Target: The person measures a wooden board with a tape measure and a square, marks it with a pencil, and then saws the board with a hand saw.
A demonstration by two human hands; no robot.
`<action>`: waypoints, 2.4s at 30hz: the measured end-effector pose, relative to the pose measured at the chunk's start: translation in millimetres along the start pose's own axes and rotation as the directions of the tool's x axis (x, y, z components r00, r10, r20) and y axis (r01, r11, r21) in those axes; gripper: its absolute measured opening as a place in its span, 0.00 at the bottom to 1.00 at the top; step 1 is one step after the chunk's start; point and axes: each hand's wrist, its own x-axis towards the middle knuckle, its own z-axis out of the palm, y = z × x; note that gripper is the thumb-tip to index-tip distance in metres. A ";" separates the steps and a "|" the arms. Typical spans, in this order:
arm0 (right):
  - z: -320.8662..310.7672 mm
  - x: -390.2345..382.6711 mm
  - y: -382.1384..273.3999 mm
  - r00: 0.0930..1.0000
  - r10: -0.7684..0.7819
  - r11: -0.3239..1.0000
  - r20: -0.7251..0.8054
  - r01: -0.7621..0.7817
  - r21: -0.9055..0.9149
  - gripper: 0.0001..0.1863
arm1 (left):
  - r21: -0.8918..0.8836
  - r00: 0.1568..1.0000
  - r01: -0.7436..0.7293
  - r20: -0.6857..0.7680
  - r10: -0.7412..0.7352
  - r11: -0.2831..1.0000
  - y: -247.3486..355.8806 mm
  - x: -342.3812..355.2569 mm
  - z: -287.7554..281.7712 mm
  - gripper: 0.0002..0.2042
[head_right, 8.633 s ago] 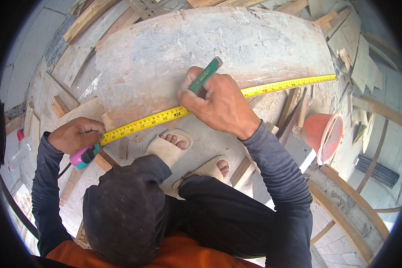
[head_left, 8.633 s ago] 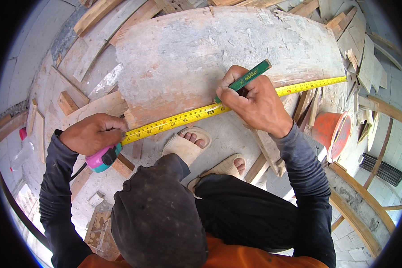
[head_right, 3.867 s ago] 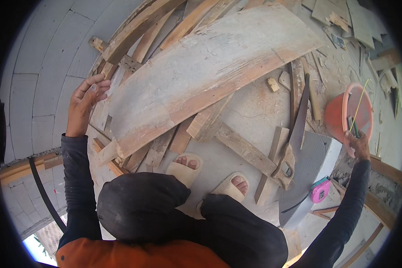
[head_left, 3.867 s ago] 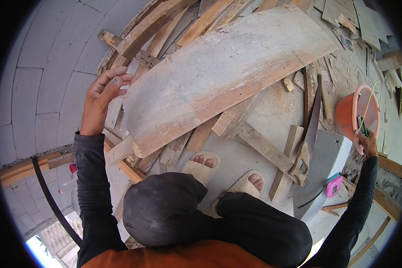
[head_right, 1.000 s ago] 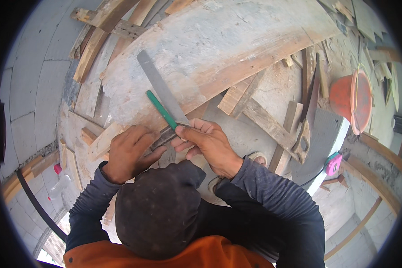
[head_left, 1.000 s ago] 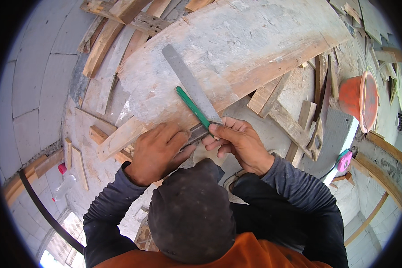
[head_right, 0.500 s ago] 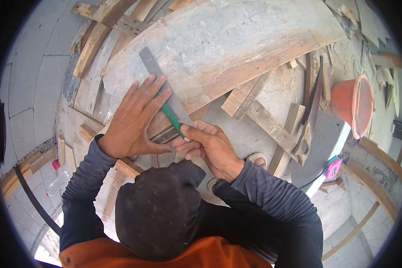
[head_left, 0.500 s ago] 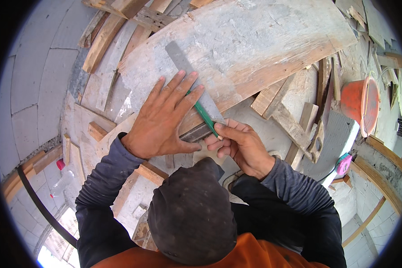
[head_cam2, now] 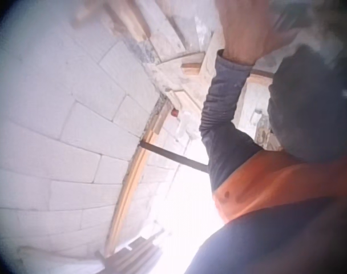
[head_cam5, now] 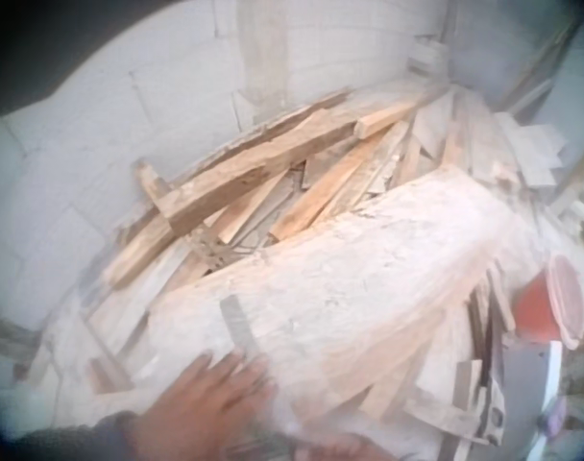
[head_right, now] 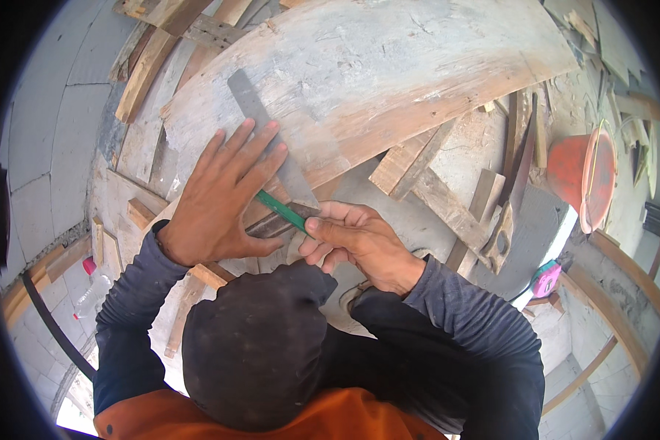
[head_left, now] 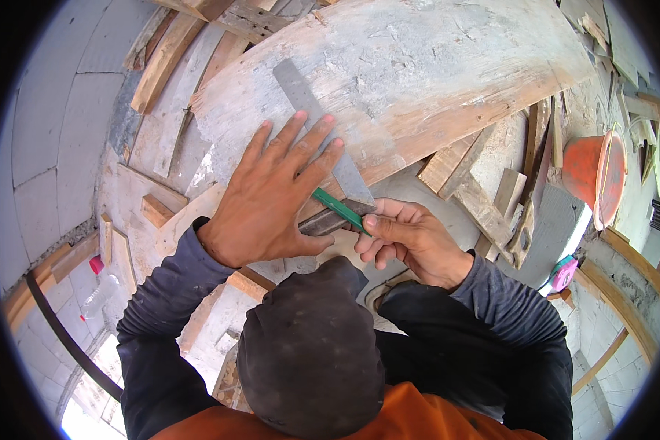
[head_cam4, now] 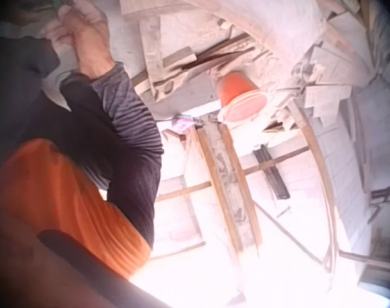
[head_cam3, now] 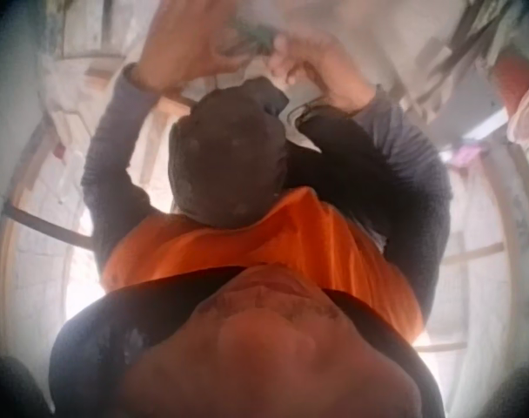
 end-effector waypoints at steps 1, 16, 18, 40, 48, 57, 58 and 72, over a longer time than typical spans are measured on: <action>-0.5 -0.5 -1.3 1.000 0.016 1.000 -0.015 -0.016 -0.015 0.12 | 0.000 1.000 -0.001 -0.001 0.001 1.000 0.7 0.3 0.2 0.56; 1.4 0.0 -3.7 0.995 0.018 0.999 -0.097 -0.014 0.044 0.10 | 0.010 0.999 0.031 0.013 -0.031 0.999 5.8 2.2 5.9 0.56; 1.4 0.0 -4.7 0.995 0.015 0.999 -0.103 -0.010 0.049 0.10 | 0.012 0.999 0.038 0.016 -0.038 0.999 6.6 2.1 4.7 0.56; 1.8 4.8 -0.8 0.997 0.026 0.999 -0.071 -0.024 0.030 0.13 | 0.024 1.000 0.029 0.012 -0.029 0.999 6.1 0.4 6.0 0.58; 1.8 2.8 -1.6 0.997 0.019 1.000 -0.075 -0.018 0.008 0.14 | 0.012 1.000 0.016 -0.002 -0.016 1.000 4.0 -0.2 6.5 0.57; -7.6 -6.2 -9.1 0.997 0.077 0.996 0.023 -0.076 -0.050 0.18 | 0.020 1.000 0.003 -0.006 -0.003 1.000 1.3 -0.5 10.5 0.56; -11.5 -11.0 -11.1 0.992 0.111 0.992 0.054 -0.107 -0.070 0.19 | 0.018 1.000 0.004 -0.007 -0.004 1.000 1.3 -0.5 10.4 0.56; -8.2 -54.5 -79.7 0.987 -0.079 0.956 0.142 0.116 -0.271 0.16 | -0.099 0.997 -0.025 -0.080 0.017 0.995 -4.2 -4.7 10.8 0.53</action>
